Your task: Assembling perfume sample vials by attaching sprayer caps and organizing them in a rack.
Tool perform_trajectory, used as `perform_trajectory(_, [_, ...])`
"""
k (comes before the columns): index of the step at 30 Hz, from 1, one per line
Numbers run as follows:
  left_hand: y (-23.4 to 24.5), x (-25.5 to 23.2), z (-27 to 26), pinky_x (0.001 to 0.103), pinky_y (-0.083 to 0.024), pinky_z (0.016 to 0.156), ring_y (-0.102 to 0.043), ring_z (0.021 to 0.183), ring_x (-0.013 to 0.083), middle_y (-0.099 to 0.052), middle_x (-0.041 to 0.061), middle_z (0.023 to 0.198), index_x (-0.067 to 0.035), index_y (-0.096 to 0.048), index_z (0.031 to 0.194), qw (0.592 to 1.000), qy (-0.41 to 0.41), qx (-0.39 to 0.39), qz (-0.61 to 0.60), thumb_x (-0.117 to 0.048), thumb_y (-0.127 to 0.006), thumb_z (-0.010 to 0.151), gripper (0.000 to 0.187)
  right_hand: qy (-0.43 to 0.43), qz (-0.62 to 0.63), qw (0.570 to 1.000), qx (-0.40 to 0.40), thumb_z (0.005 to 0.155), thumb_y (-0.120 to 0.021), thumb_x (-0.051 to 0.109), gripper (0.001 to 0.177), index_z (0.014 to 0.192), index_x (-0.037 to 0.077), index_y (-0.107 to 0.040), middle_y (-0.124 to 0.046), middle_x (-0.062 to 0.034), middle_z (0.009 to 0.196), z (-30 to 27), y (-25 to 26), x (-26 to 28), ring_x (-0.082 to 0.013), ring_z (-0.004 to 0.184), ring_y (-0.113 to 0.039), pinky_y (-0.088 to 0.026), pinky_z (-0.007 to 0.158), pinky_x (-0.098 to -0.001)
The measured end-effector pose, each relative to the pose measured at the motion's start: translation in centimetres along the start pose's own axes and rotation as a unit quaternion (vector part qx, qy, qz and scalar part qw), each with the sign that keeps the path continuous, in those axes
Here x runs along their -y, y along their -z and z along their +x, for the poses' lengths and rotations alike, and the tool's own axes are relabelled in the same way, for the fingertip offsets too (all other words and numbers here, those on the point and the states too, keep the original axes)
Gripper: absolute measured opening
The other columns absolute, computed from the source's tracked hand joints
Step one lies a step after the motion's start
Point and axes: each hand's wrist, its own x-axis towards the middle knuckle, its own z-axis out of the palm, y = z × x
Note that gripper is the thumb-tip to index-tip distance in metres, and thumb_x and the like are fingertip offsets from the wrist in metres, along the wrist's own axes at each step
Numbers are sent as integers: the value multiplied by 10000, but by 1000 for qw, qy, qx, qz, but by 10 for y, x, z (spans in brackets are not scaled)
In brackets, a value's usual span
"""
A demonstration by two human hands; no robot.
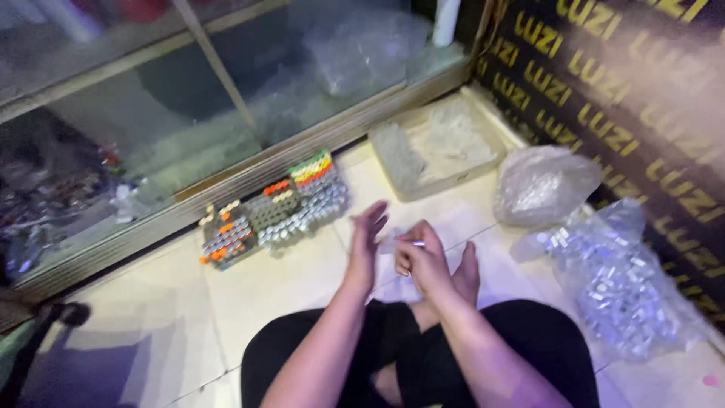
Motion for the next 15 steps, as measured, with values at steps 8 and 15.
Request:
perform_trajectory(8, [15,-63,-25,588,-172,1229,-402,1416,463,-530,293,1446,12,-544,1423,997,-52,-53,-9,-434,-359,1061,604,-122,-412,884,-185,776,-706,578,374,1117,433,-659,-769,22,1005,-27,-18,76,-198,1052,-724,-530,954,-374])
perform_trajectory(15, [20,20,2,540,-213,1238,-394,1449,434,-543,240,1474,-43,-532,1471,996,-40,-4,-76,-462,-192,1082,665,-48,-262,963,-44,779,-710,154,298,1056,162,-599,-647,-161,981,-11,12,54,-228,750,-561,-453,645,-346])
